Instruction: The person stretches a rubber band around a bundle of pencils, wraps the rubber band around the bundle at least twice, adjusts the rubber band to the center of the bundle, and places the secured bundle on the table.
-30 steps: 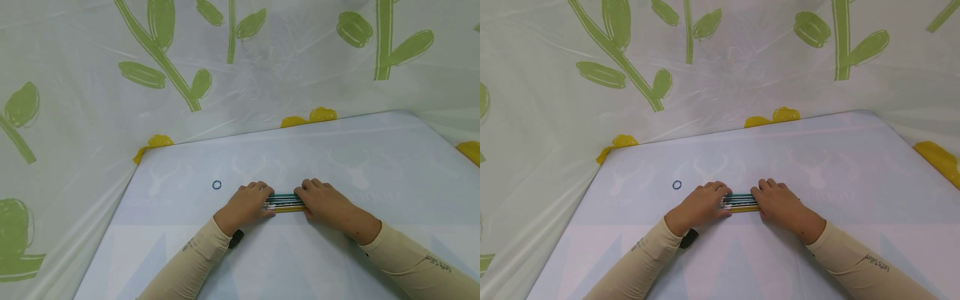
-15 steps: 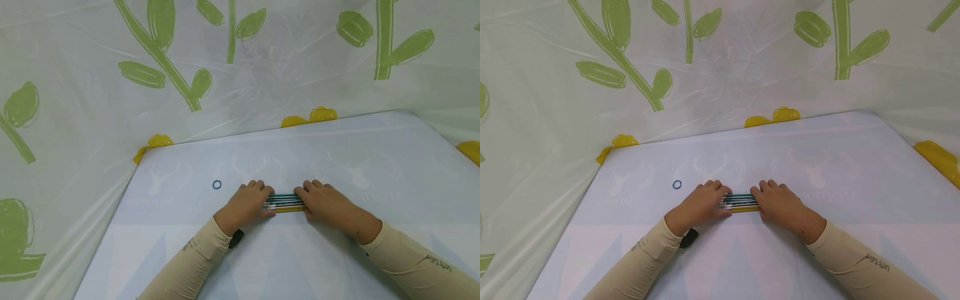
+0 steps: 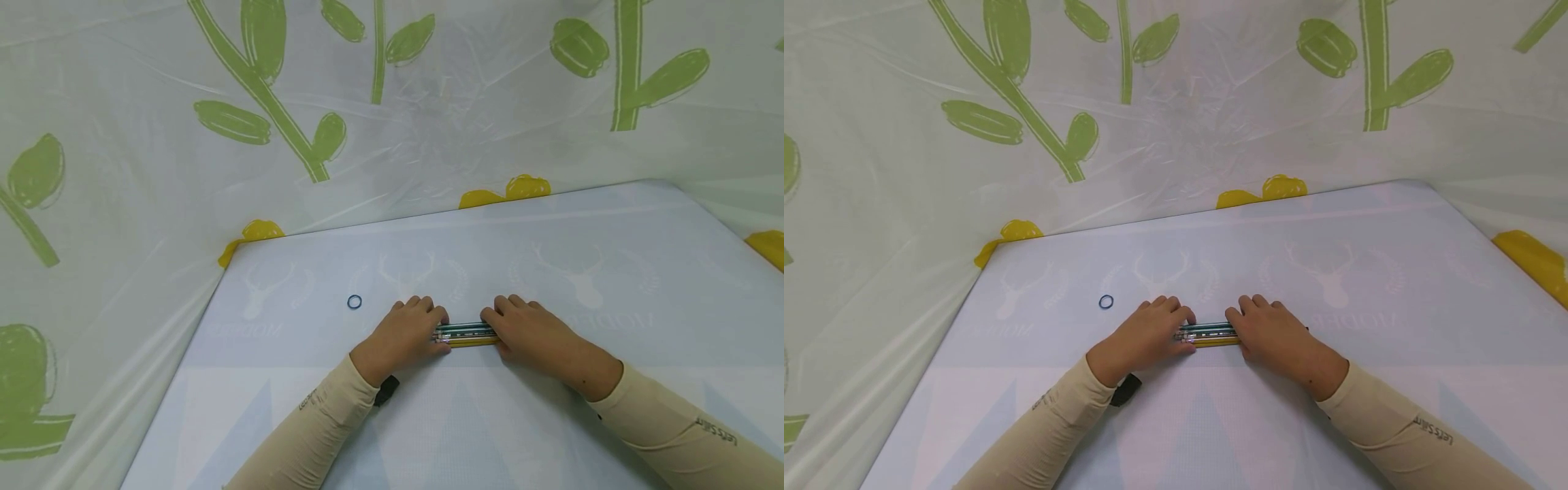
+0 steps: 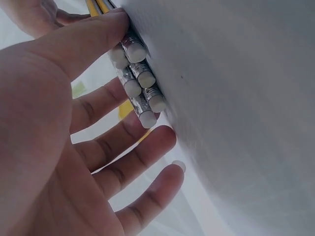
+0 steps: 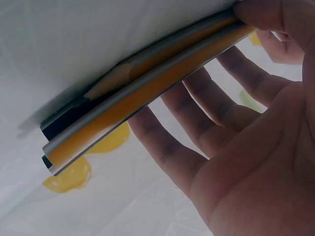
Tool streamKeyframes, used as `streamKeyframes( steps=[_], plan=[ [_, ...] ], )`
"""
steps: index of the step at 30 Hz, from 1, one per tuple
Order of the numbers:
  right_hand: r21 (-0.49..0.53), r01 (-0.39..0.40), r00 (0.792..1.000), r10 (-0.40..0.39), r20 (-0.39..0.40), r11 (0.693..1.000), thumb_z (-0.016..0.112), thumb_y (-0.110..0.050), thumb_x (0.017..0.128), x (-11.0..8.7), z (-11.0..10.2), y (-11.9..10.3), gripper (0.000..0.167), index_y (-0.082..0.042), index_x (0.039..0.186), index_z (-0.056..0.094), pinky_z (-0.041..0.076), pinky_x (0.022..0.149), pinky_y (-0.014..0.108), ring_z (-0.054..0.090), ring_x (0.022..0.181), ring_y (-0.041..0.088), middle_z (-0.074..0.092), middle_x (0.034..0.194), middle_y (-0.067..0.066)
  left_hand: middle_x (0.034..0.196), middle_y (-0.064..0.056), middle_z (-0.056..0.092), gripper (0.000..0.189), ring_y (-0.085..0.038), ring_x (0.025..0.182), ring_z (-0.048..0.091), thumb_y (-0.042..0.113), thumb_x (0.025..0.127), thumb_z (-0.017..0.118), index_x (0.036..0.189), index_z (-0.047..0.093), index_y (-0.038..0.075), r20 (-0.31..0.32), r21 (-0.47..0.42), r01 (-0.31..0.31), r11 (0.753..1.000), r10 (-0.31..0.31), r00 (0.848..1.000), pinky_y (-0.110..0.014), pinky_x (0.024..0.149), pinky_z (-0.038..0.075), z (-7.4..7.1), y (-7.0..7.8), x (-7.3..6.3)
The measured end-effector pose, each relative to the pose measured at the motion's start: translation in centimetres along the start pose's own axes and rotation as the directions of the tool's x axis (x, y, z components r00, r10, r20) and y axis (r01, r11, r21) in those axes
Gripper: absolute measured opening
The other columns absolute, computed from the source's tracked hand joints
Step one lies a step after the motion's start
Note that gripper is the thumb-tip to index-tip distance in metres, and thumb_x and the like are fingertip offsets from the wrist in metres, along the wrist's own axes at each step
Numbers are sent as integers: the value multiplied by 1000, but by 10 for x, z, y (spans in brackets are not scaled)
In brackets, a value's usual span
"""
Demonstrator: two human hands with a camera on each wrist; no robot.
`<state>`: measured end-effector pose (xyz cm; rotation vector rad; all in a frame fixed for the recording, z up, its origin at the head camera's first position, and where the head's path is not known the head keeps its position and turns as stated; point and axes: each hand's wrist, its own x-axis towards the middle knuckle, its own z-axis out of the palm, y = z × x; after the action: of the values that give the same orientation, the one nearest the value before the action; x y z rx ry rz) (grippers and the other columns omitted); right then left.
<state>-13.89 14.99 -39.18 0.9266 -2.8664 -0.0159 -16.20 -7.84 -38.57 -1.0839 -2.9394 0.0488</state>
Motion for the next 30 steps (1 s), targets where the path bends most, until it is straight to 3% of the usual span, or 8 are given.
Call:
streamKeyframes(
  steps=[10, 21, 30],
  plan=[
    [-1, -4, 1000, 4, 7, 1000, 83, -14, 79, 0, 0, 0, 35, -9, 106, 62, 54, 70, 37, 57, 83, 21, 60, 93, 6, 99, 4, 64, 40, -12, 89, 57, 49, 87, 74, 114, 67, 20, -7, -9, -2, 1000, 2, 1000, -30, 76, 49, 1, 1, 0],
    [-22, 35, 995, -37, -94, 999, 82, -9, 75, -2, 4, 0, 29, -9, 93, 60, 46, 59, 34, 49, 75, 18, 49, 82, 2, 95, 4, 63, 31, -12, 85, 57, 46, 87, 75, 104, 70, 21, -67, 24, -56, 998, 57, 996, -27, 69, 47, 3, 2, -2],
    [-49, 28, 996, -32, -80, 998, 84, -11, 74, -3, 5, -2, 31, -6, 91, 59, 47, 62, 35, 46, 75, 19, 46, 81, 3, 96, 3, 62, 28, -10, 83, 54, 39, 89, 75, 107, 69, 18, -10, 21, -47, 999, 47, 999, -25, 69, 44, 1, 7, 0]
  ],
)
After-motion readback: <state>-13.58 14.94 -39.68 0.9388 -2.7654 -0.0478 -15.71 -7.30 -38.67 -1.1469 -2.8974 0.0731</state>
